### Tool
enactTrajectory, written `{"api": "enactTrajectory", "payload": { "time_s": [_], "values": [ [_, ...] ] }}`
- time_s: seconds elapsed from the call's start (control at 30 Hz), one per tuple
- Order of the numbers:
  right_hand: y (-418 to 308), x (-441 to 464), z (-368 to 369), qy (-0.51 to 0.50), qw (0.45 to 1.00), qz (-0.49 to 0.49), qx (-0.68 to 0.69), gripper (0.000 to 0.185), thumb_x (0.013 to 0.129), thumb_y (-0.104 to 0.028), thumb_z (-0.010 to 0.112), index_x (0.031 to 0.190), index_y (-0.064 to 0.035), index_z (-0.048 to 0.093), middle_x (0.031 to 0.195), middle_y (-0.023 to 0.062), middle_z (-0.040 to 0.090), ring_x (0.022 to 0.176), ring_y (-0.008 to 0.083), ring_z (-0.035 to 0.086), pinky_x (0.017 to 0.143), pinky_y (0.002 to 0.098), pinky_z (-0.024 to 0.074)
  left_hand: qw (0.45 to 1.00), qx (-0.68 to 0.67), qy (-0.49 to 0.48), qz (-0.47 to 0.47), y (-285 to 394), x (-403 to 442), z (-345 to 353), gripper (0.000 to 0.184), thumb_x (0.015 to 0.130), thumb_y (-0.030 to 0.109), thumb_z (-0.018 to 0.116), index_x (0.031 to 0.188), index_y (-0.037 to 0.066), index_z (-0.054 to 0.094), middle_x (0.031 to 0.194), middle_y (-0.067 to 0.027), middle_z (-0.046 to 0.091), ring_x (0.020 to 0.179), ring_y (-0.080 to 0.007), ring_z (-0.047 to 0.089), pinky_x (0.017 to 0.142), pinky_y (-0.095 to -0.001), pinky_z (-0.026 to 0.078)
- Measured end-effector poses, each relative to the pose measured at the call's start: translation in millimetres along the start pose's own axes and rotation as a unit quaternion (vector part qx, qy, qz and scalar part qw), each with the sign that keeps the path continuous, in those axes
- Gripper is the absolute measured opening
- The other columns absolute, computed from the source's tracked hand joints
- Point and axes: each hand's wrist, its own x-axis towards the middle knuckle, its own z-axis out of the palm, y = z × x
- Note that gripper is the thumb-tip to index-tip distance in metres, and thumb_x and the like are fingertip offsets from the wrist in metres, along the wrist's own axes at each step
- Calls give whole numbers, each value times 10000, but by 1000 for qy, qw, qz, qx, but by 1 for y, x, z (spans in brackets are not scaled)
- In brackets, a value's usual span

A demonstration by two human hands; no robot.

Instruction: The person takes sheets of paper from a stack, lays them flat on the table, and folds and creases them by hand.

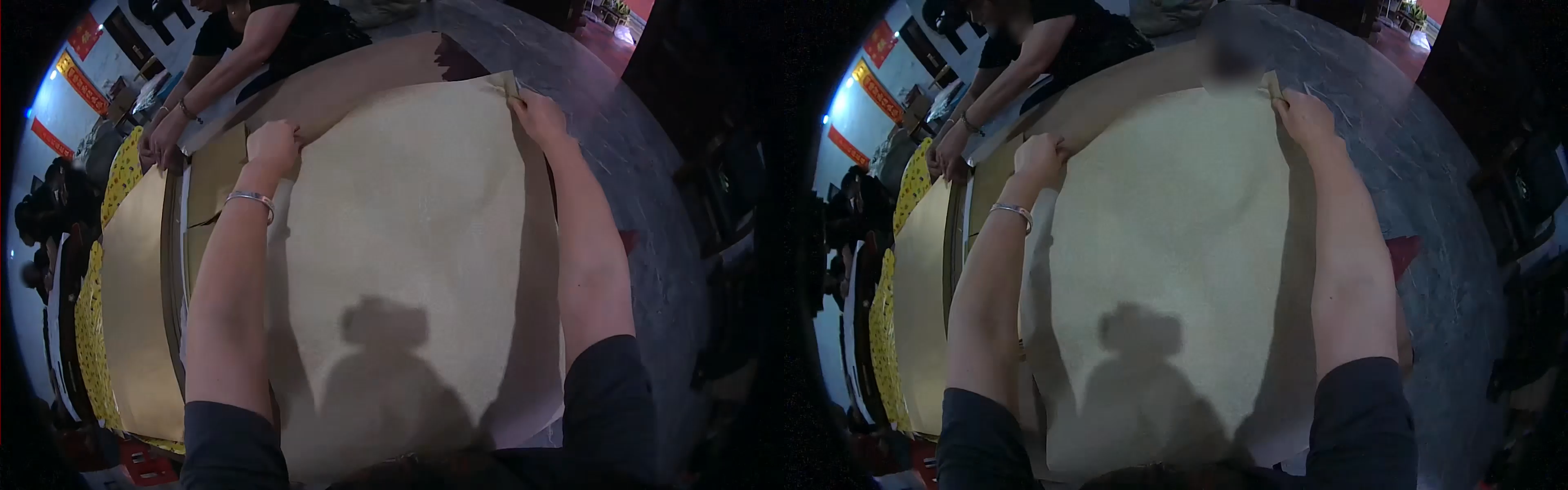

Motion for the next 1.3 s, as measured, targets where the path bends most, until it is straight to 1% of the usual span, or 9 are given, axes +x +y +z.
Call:
{"api": "enactTrajectory", "payload": {
  "time_s": [0.17, 0.33, 0.43, 0.5, 0.6, 0.7, 0.87, 1.07, 1.3],
  "values": [
    [-5, -5, 29, -9, 1000, 4, -7, 336, 977, -359, 521, 1063, -62, 652, 1010, 194, 683, 988, 385, 642, 851, 483, 510, 997, 63, -29, -33, 5, -2, 22, 177, 865, 292, 664, 990, 185, 730, 955, -112, 722, 940, -314, 688, 815, -430, 540],
    [-12, -9, 39, -36, 997, 15, -63, 382, 978, -348, 523, 1190, -38, 592, 1182, 221, 616, 1132, 386, 574, 940, 471, 475, 998, 34, 51, -33, 10, -20, 35, 389, 878, 268, 663, 1237, 138, 591, 1477, -92, 374, 1392, -286, 332, 1102, -561, 312],
    [-25, -23, 41, 46, 995, -56, -65, 428, 967, -341, 541, 1262, -32, 542, 1283, 221, 550, 1239, 380, 494, 1020, 458, 425, 971, -23, 211, 109, 38, -62, 38, 365, 864, 252, 667, 1202, 126, 615, 1409, -116, 462, 1319, -300, 432, 1047, -536, 392],
    [-52, -52, 36, 54, 983, -176, -7, 444, 943, -330, 570, 1272, -34, 536, 1306, 207, 523, 1275, 368, 458, 1059, 457, 392, 963, -189, -27, 190, 58, -107, 16, 312, 852, 233, 664, 1132, 99, 638, 1311, -123, 540, 1203, -317, 531, 963, -497, 473],
    [-98, -128, 33, 13, 919, -393, 4, 370, 910, -308, 602, 1183, -57, 596, 1267, 169, 536, 1243, 352, 481, 1047, 473, 398, 958, -139, -105, 226, 78, -175, 0, 281, 835, 269, 682, 1045, 83, 648, 1164, -101, 593, 1063, -315, 595, 873, -450, 524],
    [-112, -170, 39, -129, 919, -367, 71, 300, 903, -301, 612, 1105, -80, 626, 1224, 144, 555, 1231, 340, 487, 1039, 476, 402, 965, -150, -62, 204, 77, -202, 25, 372, 827, 335, 701, 1103, 97, 630, 1131, -103, 581, 1084, -304, 575, 874, -453, 520],
    [-96, -189, 8, 7, 922, -384, 57, 339, 852, -287, 658, 1127, -92, 624, 1220, 132, 567, 1211, 328, 505, 1024, 450, 420, 944, -264, -9, 199, 47, -246, -3, 401, 859, 254, 668, 1211, 76, 598, 1276, -136, 577, 1139, -357, 551, 935, -463, 477],
    [21, -297, -100, -77, 935, -344, -41, 443, 796, -136, 727, 1211, -57, 593, 1276, 150, 542, 1281, 353, 461, 1054, 485, 404, 960, -199, 6, 195, -49, -379, -40, 190, 791, 56, 687, 980, 55, 662, 967, -115, 647, 912, -325, 627, 791, -419, 508],
    [95, -448, -158, -150, 953, -246, -88, 728, 770, -267, 725, 1405, -61, 434, 1485, 200, 371, 1409, 425, 294, 1143, 564, 275, 983, -139, -40, 117, -75, -492, -19, 453, 768, 4, 694, 1203, 76, 591, 1079, -131, 623, 963, -329, 619, 798, -414, 514]
  ]
}}
